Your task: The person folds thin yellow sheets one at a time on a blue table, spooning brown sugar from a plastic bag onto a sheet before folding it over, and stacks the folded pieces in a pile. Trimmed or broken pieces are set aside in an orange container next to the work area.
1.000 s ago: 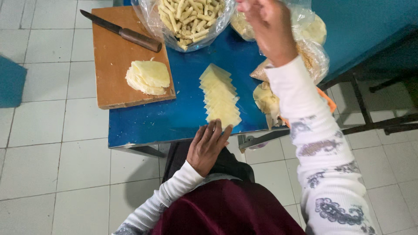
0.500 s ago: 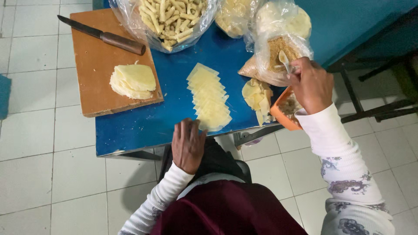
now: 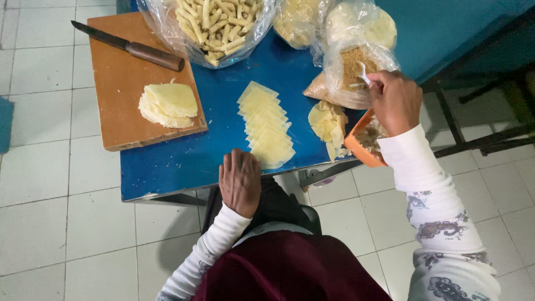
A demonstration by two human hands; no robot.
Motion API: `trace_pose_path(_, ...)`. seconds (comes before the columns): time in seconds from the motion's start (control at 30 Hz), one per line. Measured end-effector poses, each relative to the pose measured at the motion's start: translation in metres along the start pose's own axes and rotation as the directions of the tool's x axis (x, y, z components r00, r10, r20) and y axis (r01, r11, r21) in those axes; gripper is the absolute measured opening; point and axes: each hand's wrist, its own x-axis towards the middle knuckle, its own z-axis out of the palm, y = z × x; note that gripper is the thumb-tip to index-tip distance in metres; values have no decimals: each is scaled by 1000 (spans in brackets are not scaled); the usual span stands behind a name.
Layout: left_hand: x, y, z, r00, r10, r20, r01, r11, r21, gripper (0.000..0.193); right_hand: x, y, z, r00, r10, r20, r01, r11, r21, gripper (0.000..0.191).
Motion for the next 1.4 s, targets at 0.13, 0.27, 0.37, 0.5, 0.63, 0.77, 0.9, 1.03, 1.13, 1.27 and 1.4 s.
trace_pose_path(0.13,-1,-1,1,999,27,18,-26,999,-19,8,3,9,0,986,126,112,-151,954,258,17)
trace_pose_path(0.27,-4,-2,2,997,78,2,-78,995,-69,8,-1,17,-9,945,264,190,-321,857,404,21)
trace_pose_path(0.37,-3,-1,3,995,96,4,-95,991,-95,9,-7,15,-17,941,284,183,-338,816,469,21)
trace_pose_path(0.5,-2,0,2,996,87,-27,-91,977,-194,13,-13,5,-31,917,317,242,-399,736,548,23)
trace_pose_path(0.63,-2,1,2,998,50,-35,-58,953,-297,19,-31,-21,-44,921,217,323,-389,546,742,24)
trace_pose_path(0.77,-1,0,7,999,-34,-31,20,924,-382,24,-58,-61,-39,893,72,444,-414,519,748,25)
trace_pose_path(0.9,-2,-3,8,994,-106,19,101,859,-503,27,-84,-99,-16,797,18,603,-477,632,611,24)
trace_pose_path(1.03,2,-7,8,990,-129,58,138,802,-580,33,-95,-116,2,836,-143,529,-338,625,704,22)
trace_pose_path(1.13,4,-8,8,991,-115,62,129,778,-615,35,-98,-120,6,874,-188,449,-151,772,618,25)
trace_pose_path(1.27,8,-7,9,990,-106,95,142,755,-641,35,-92,-119,8,893,-356,276,184,848,498,26)
trace_pose_path(1.4,12,-5,10,996,-75,58,94,761,-642,37,-81,-115,8,860,-477,181,357,817,454,24)
